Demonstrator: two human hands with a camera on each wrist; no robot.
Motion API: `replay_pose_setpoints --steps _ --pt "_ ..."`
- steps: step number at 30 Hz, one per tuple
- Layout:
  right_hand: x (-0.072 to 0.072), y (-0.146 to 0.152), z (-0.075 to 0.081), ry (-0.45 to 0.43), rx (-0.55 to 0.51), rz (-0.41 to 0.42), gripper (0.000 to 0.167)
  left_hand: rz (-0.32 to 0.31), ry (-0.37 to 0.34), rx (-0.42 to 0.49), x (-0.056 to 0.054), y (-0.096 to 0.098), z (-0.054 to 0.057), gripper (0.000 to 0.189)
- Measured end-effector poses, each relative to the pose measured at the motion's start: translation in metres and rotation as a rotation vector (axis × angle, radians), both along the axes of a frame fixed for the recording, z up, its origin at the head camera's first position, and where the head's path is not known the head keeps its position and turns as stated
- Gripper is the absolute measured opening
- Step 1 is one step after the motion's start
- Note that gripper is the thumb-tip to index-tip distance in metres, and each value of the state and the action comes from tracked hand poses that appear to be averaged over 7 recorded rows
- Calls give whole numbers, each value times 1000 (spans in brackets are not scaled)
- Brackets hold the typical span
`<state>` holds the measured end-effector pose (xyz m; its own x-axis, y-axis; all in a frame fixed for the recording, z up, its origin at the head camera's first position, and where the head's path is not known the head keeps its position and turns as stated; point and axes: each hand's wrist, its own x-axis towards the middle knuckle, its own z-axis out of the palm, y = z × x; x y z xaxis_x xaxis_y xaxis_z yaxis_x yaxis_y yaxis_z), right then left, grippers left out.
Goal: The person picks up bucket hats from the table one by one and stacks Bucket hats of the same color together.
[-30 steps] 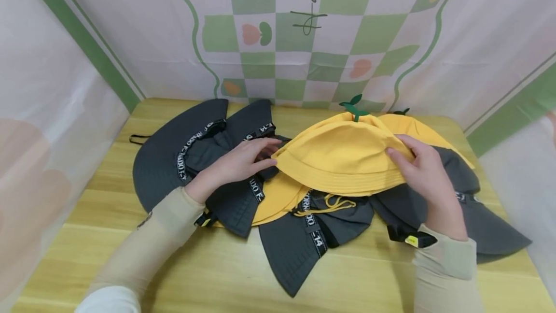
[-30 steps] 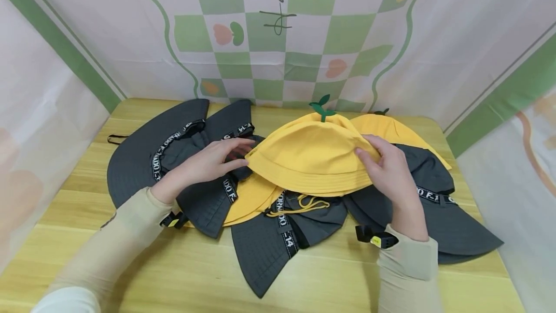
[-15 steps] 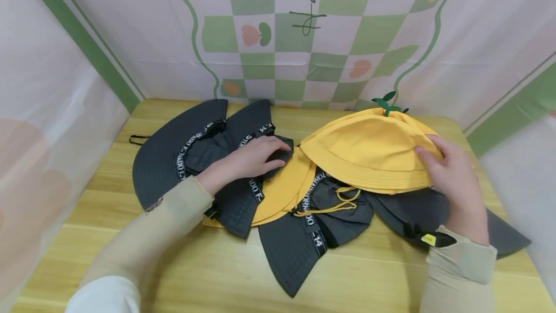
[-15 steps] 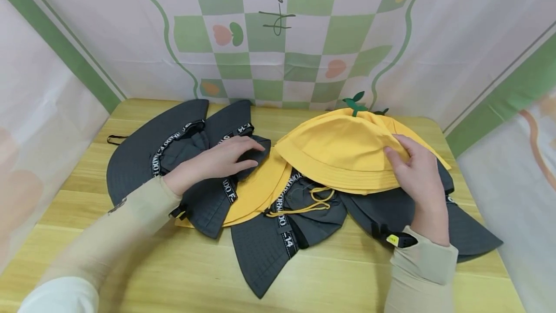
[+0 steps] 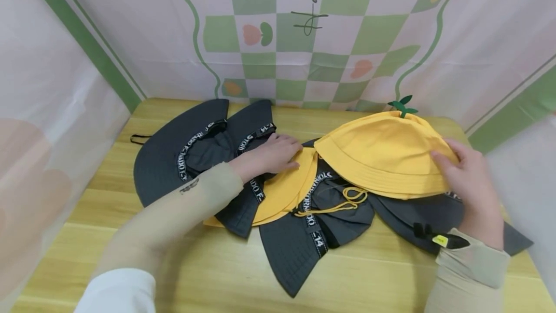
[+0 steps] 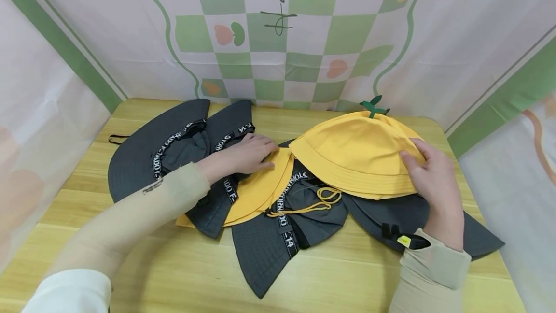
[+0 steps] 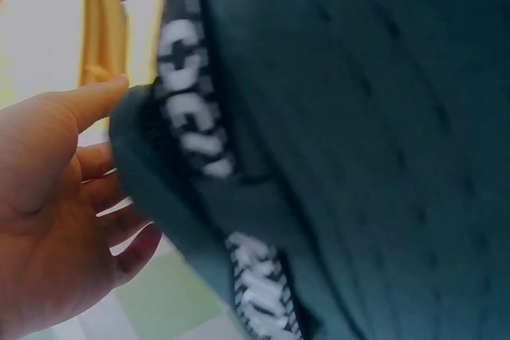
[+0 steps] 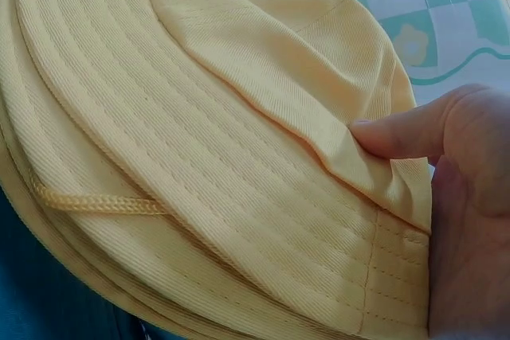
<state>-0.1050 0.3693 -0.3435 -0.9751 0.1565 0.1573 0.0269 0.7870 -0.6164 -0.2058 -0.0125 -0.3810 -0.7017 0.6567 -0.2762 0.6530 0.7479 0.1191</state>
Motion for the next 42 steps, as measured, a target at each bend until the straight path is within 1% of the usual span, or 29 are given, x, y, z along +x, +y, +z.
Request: replay_pose_setpoints --steps 3,5,9,12,16,19,21,23,27,32,37,42 --pt "1 0 2 -26 23 4 46 3 -20 -41 -4 7 -7 62" --pt "1 0 2 -37 34 8 47 13 -28 -47 -6 10 -8 63" --pt "0 1 1 -54 37 16 49 49 -33 -18 -7 13 -8 59" --pt "-2 1 0 -76 32 13 52 66 -20 10 -8 12 -9 55" --pt "-2 2 -2 -61 18 8 51 65 14 55 -11 11 -11 46" --pt "-2 5 -4 -38 0 2 48 48 31 108 -15 8 -10 40" --pt "-3 6 -5 -36 -25 1 47 32 34 149 -18 5 -7 37" --pt "-4 7 -5 -51 -38 1 49 21 22 194 -20 2 -4 35" --pt "-6 8 -6 -71 -68 6 50 19 -25 278 -22 -6 1 29" --pt "-7 4 -5 -74 -25 1 50 12 -69 389 -23 -17 11 18" --pt "-7 0 -6 -80 -5 -2 50 5 -39 482 -25 -28 25 15" --pt "-7 -2 -6 -27 -27 12 48 -23 9 565 -27 -35 40 14"
